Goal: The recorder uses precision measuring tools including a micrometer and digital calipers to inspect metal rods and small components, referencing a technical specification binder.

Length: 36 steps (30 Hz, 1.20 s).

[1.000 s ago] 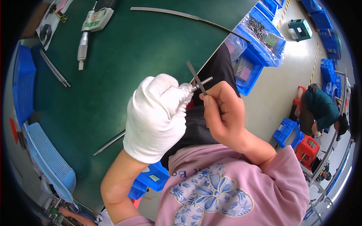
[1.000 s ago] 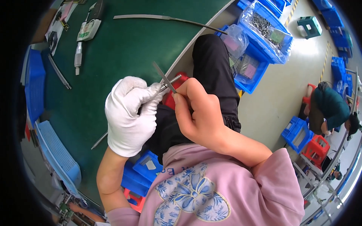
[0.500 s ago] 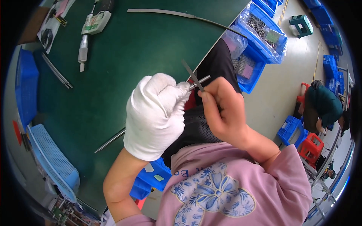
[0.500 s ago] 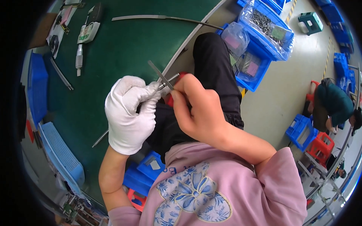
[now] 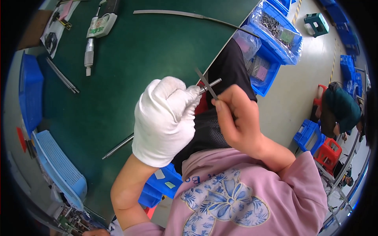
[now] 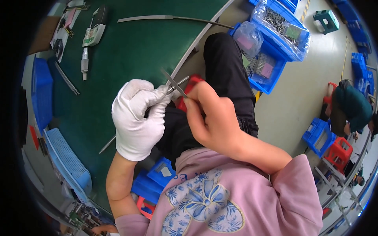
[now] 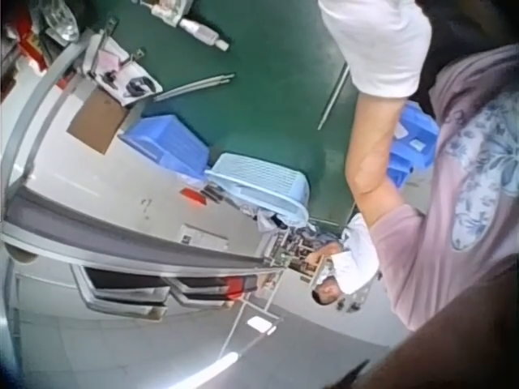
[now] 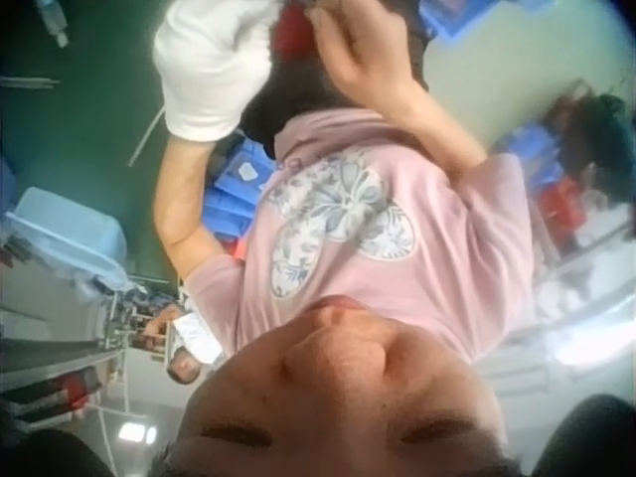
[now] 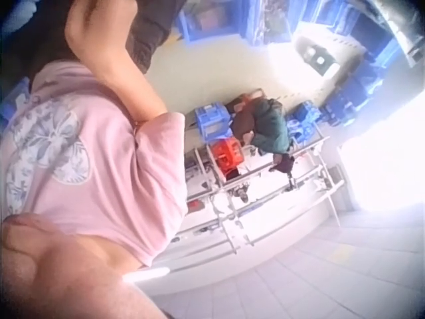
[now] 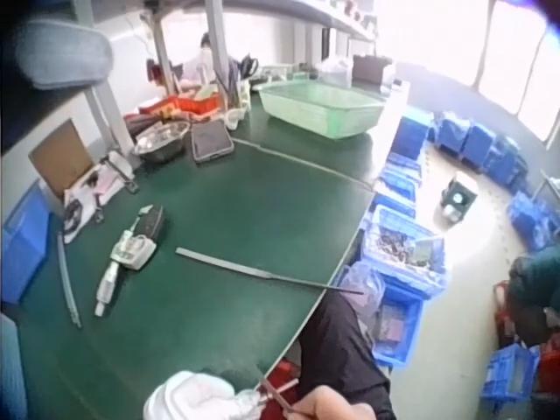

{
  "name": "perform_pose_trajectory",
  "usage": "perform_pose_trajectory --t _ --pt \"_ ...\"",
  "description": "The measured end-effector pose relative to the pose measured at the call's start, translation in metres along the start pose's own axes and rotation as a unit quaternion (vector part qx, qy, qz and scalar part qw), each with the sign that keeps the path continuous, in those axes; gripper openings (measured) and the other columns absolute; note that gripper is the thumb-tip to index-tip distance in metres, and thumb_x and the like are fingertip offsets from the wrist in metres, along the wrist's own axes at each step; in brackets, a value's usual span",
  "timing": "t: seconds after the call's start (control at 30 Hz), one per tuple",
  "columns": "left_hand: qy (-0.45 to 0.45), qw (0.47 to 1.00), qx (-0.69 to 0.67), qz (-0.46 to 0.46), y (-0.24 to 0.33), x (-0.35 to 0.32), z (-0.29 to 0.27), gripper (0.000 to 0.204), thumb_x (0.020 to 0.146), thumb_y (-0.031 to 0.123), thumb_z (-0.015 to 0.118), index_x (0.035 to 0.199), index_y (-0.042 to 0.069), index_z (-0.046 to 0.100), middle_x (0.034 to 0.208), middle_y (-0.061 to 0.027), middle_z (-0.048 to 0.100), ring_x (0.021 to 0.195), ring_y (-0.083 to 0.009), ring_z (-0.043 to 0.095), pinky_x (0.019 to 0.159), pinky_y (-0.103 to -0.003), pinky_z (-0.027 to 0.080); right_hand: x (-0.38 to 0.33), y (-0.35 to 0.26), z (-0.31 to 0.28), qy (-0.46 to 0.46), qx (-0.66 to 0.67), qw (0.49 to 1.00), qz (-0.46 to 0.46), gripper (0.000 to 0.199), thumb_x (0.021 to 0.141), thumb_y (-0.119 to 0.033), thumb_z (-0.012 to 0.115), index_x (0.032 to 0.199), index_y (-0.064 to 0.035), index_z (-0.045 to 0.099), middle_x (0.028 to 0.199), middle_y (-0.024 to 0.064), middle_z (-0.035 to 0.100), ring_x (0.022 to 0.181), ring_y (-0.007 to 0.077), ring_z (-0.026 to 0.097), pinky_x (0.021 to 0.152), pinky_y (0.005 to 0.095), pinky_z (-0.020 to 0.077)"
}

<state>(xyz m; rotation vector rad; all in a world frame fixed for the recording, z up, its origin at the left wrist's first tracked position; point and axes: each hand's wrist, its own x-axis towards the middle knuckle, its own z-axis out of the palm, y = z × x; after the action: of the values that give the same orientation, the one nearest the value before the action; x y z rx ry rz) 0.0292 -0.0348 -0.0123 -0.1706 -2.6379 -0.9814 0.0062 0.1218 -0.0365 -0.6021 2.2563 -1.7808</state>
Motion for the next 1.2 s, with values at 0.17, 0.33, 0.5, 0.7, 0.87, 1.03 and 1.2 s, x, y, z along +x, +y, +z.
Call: perform_pose_trajectory --t 0.17,0.33,0.5,0.7,0.87,1.03,1.2 --pt "0.013 1.000 0.009 0.007 0.001 0.000 0.000 0.016 0.057 -0.002 0.065 0.068 0.006 0.057 0.064 -0.0053 0.048 0.055 -0.0246 0.046 0.047 -0.035 0.037 -0.008 -0.004 -0.006 -0.016 -0.017 1.000 0.019 0.007 0.077 0.005 0.049 0.077 0.0010 0.044 0.052 0.0053 0.043 0.039 0.0101 0.040 0.039 0.0220 0.0302" --pt "0.016 1.000 -0.005 -0.006 0.003 -0.001 0.001 0.017 0.057 -0.003 0.065 0.068 0.006 0.057 0.065 -0.0058 0.049 0.056 -0.0245 0.047 0.048 -0.034 0.038 -0.011 -0.013 -0.023 0.072 0.196 0.977 0.043 0.004 0.084 0.000 0.043 0.083 0.0024 0.046 0.056 -0.0042 0.042 0.046 -0.0011 0.034 0.041 0.0154 0.0227" --pt "0.015 1.000 -0.003 -0.020 0.003 -0.001 0.001 0.016 0.057 -0.004 0.065 0.069 0.004 0.058 0.065 -0.0069 0.050 0.058 -0.0244 0.048 0.049 -0.033 0.039 0.014 0.007 -0.007 0.035 0.268 0.954 0.129 0.011 0.084 -0.008 0.051 0.082 0.0019 0.046 0.061 -0.0019 0.047 0.050 -0.0001 0.039 0.044 0.0155 0.0287" --pt "0.011 1.000 0.016 -0.007 0.005 0.000 0.000 0.015 0.059 -0.001 0.067 0.070 0.005 0.057 0.065 -0.0063 0.048 0.057 -0.0235 0.048 0.048 -0.033 0.039 0.020 0.006 -0.001 0.040 0.252 0.959 0.123 0.014 0.082 -0.006 0.053 0.073 -0.0009 0.043 0.055 -0.0045 0.043 0.047 -0.0015 0.034 0.040 0.0163 0.0227" --pt "0.018 0.999 0.020 -0.023 0.016 0.004 0.000 0.014 0.061 0.005 0.069 0.070 0.006 0.058 0.064 -0.0050 0.048 0.055 -0.0199 0.049 0.047 -0.031 0.039 0.016 -0.002 0.000 0.039 0.270 0.957 0.102 0.017 0.081 -0.004 0.052 0.070 -0.0026 0.040 0.055 -0.0050 0.042 0.046 -0.0018 0.034 0.040 0.0159 0.0227" --pt "-0.037 0.981 -0.110 -0.158 0.032 0.000 -0.008 0.008 0.070 0.008 0.064 0.068 0.003 0.058 0.063 -0.0074 0.052 0.050 -0.0193 0.052 0.048 -0.028 0.040 0.009 -0.010 -0.002 0.037 0.282 0.956 0.078 0.015 0.080 -0.001 0.052 0.070 -0.0027 0.040 0.055 -0.0042 0.043 0.047 -0.0013 0.037 0.041 0.0154 0.0262" --pt "-0.027 0.950 -0.213 -0.228 0.029 0.000 -0.013 0.014 0.077 0.010 0.057 0.068 0.000 0.057 0.061 -0.0088 0.053 0.051 -0.0207 0.052 0.048 -0.028 0.039 0.006 -0.014 0.000 0.031 0.271 0.961 0.054 0.016 0.079 -0.001 0.052 0.069 -0.0026 0.041 0.055 -0.0039 0.044 0.047 -0.0010 0.036 0.041 0.0159 0.0262"
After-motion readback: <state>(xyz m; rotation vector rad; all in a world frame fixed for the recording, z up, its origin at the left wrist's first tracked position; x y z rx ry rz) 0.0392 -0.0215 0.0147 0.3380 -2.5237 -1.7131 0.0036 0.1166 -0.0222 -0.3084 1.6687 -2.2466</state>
